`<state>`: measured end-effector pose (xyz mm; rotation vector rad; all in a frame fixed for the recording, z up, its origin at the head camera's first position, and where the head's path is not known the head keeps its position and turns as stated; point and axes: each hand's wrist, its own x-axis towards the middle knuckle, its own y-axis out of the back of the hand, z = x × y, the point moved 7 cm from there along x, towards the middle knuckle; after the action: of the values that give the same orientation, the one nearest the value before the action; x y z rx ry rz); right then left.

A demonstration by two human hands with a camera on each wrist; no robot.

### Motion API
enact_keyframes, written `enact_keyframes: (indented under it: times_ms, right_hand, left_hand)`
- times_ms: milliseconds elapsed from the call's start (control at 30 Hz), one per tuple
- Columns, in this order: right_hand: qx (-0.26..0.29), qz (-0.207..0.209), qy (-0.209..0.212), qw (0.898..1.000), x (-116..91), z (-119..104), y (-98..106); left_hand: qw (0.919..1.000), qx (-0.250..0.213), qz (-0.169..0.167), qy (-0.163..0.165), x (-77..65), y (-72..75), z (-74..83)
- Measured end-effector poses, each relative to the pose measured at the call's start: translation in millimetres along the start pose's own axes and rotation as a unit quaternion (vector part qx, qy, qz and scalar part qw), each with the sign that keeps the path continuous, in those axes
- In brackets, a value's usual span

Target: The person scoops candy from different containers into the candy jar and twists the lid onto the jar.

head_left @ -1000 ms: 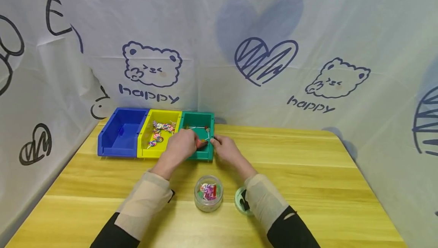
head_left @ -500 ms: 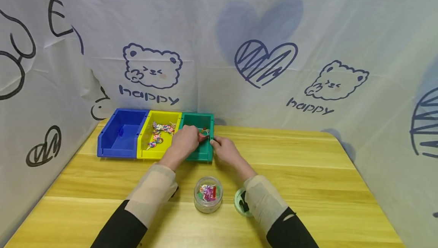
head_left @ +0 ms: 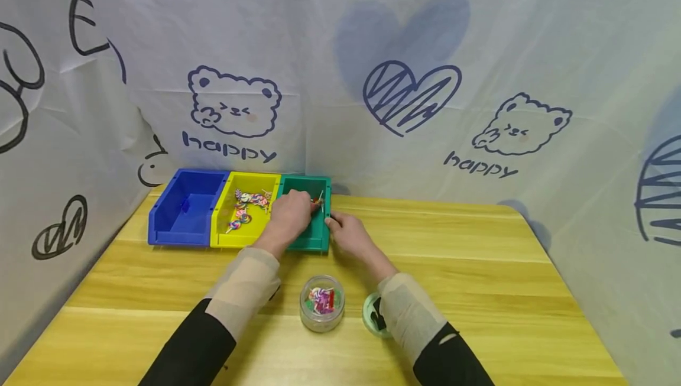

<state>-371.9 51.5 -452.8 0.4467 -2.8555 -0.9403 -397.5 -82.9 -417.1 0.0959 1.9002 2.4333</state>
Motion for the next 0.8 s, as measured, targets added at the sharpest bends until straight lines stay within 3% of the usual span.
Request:
enact_keyframes:
  times_ms: [367,667,800]
  right_hand:
    - [0.006,-0.003,-0.014,1.0,-1.2,1.6,-1.8]
    - [0.001,-0.004,-0.009,1.0,-0.7,4.0,-2.8]
    - [-0.004,-0.001,-0.007,1.0,0.3,4.5,-1.5]
  left_hand:
    - [0.9992,-0.026,0.001,0.03,1.3,-6.6,2.9]
    - [0.9991,-0.001,0.011,0.041,-0.9,-17.0,3.5]
    - [0.9979,-0.026,0.014,0.057,-1.9,-17.5,-2.0]
